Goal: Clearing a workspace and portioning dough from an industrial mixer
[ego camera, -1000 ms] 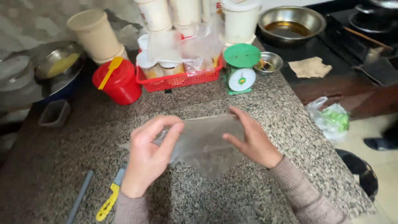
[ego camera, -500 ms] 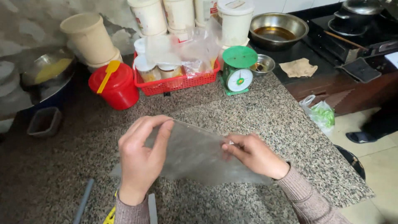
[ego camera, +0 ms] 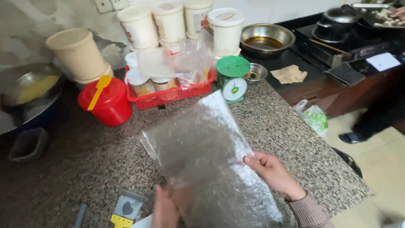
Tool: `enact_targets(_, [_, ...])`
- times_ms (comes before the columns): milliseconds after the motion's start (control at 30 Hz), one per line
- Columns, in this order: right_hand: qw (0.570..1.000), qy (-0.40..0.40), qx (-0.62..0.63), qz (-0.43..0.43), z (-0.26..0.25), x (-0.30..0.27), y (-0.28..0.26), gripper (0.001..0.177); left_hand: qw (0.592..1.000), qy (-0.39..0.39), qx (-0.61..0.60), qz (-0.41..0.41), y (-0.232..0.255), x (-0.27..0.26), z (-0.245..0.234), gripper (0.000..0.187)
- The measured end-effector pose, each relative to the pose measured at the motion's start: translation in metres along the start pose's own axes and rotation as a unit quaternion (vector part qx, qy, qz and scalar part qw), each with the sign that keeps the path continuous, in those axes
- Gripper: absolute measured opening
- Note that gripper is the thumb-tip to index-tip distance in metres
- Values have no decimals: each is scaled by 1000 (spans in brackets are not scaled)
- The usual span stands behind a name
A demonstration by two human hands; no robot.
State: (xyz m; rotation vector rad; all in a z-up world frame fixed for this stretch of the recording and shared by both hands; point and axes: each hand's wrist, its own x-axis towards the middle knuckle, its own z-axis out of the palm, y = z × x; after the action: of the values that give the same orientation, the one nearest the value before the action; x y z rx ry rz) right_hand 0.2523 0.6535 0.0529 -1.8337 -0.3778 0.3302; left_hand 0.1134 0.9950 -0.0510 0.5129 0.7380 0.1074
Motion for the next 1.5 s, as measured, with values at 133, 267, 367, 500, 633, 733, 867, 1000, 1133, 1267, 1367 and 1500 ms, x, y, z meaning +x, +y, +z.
enact_targets(133, [997, 13, 78, 22, -4, -16, 29, 26, 993, -54, 99, -23, -33, 9, -20, 52])
enact_targets(267, [992, 66, 97, 55, -12, -31, 27, 27, 992, -13, 114, -46, -21, 31, -14, 15])
enact_targets(367, [996, 55, 56, 49, -17, -37, 23, 28, 988, 11, 151, -12, 8, 4, 8, 14])
enact_targets(500, [986, 160, 21, -49, -12, -41, 1, 16, 954, -130, 218, 163, 36, -27, 30, 19])
enact_targets(633, [967, 201, 40, -148, -4, -54, -36, 18, 937, 1, 298, 184, 61, -74, 74, 34])
enact_targets(733, [957, 235, 59, -163, 5, -56, -43, 12, 892, -131, 311, 300, 64, -73, 59, 38])
enact_targets(867, [935, 313, -13, -168, 4, -58, -20, 15, 827, -136, 361, 410, 60, -86, 68, 42])
enact_targets(1000, [925, 333, -24, -182, 5, -47, -20, 17, 839, -279, 253, 393, 42, -89, 61, 52])
enact_targets(1133, [935, 330, 5, -128, 8, -31, -10, 18, 888, -408, 55, 204, -6, -59, 25, 135])
enact_targets(1267, [952, 292, -15, -91, 11, -27, 0, 17, 960, -64, 271, 19, -29, -46, 4, 54])
enact_targets(1367, [978, 201, 16, -56, 15, -25, 9, 17, 922, -47, 378, 64, -24, -39, -15, 32])
enact_targets(1500, [981, 184, 62, -20, 9, -16, 31, 31, 917, -17, 396, 38, 4, -46, -9, 31])
